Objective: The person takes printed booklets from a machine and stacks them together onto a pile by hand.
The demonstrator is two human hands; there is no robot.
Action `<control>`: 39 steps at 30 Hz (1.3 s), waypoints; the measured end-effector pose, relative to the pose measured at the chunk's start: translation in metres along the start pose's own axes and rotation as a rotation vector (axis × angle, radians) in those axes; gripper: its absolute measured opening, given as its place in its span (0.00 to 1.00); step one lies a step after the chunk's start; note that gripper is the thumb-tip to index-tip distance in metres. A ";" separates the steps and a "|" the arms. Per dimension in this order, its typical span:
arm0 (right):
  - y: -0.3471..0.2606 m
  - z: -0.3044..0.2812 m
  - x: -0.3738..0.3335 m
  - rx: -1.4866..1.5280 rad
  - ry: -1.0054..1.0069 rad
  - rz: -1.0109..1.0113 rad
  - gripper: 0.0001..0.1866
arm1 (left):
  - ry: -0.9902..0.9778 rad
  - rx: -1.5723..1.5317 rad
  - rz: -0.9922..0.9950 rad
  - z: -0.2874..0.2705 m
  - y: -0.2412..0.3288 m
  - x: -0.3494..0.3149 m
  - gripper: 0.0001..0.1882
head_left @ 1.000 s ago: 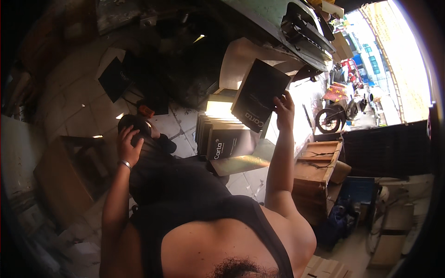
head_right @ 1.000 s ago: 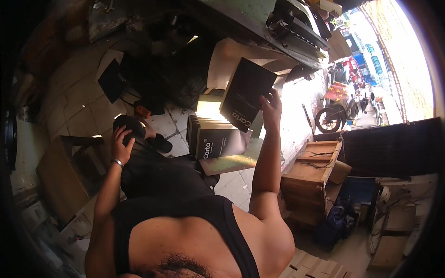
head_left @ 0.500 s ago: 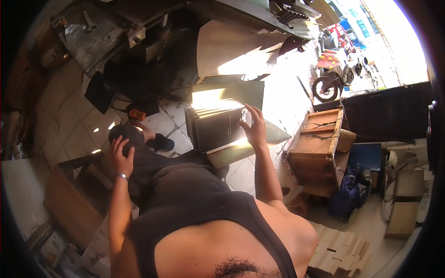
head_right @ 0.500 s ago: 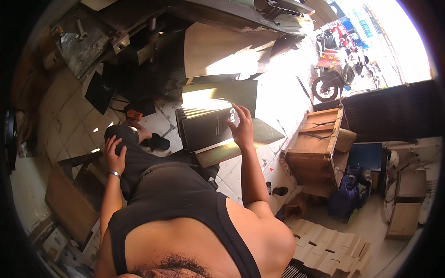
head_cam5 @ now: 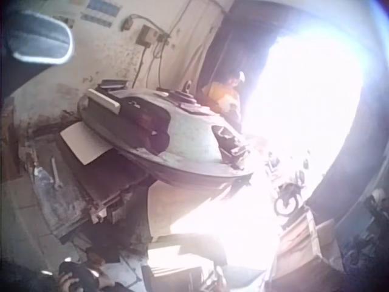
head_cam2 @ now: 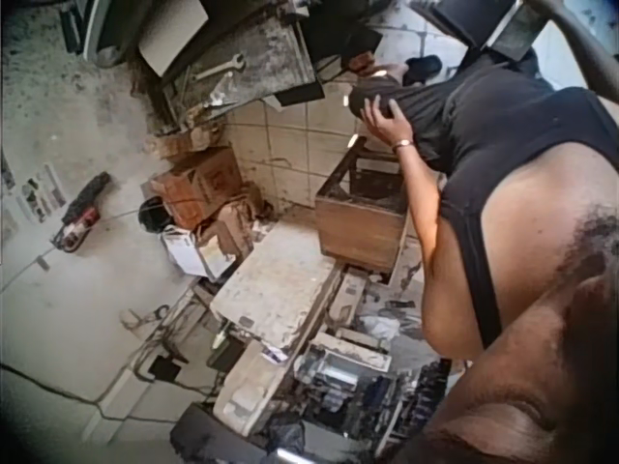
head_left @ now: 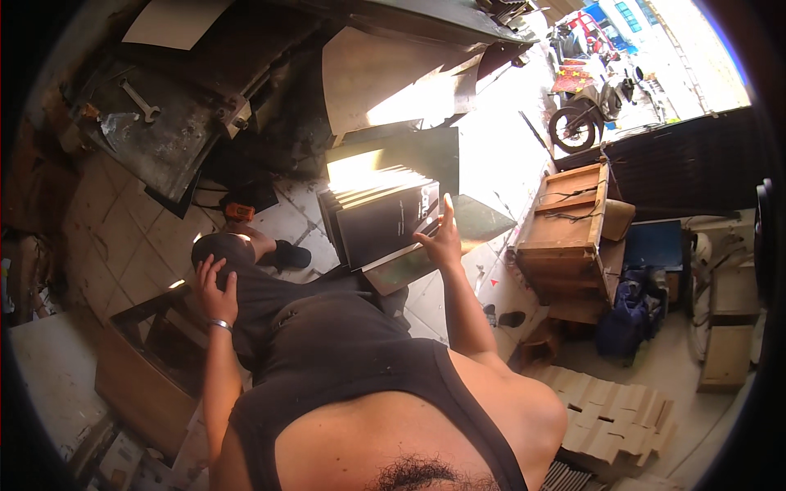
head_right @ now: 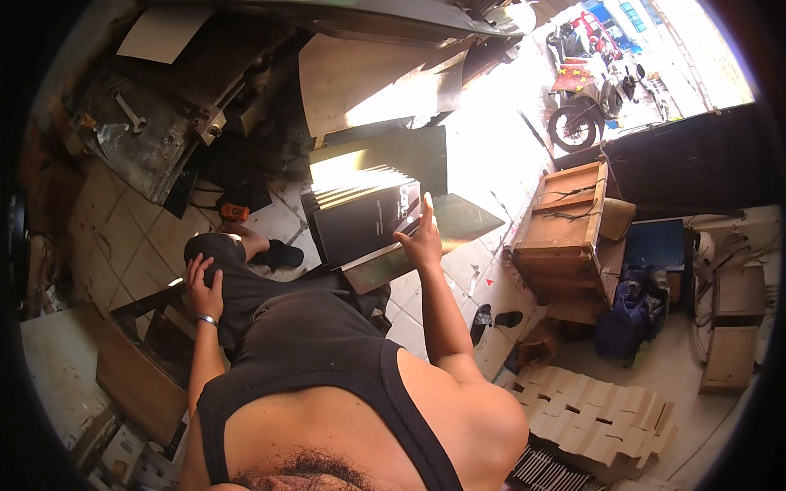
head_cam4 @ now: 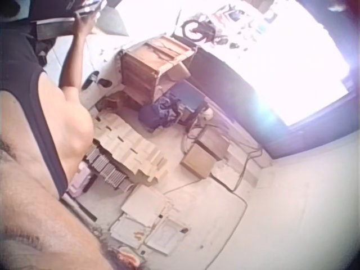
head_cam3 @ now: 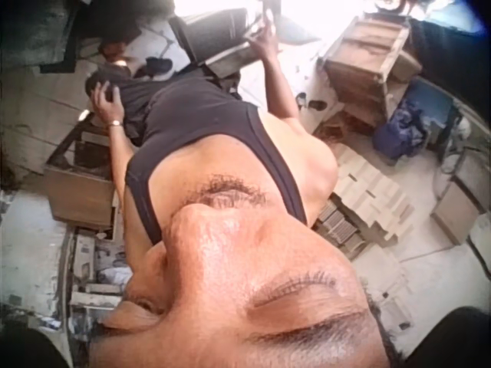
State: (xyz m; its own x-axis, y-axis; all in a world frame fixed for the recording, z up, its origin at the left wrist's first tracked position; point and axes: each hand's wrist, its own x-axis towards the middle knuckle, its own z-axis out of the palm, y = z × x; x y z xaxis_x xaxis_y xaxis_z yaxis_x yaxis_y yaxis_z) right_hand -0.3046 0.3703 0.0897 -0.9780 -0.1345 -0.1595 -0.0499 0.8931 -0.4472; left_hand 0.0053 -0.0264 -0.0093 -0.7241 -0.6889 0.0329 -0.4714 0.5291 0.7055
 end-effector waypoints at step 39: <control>-0.103 0.049 0.085 -0.102 0.039 -0.751 0.24 | 0.244 -0.042 0.021 0.018 -0.004 -0.007 0.17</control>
State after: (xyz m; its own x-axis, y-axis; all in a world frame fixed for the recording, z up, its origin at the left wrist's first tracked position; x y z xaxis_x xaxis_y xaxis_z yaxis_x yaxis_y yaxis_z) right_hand -0.3730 0.2463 0.0793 -0.6799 -0.7088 0.1882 -0.7223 0.6029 -0.3389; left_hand 0.0032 -0.0146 -0.0252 -0.5879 -0.7801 0.2139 -0.4329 0.5268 0.7315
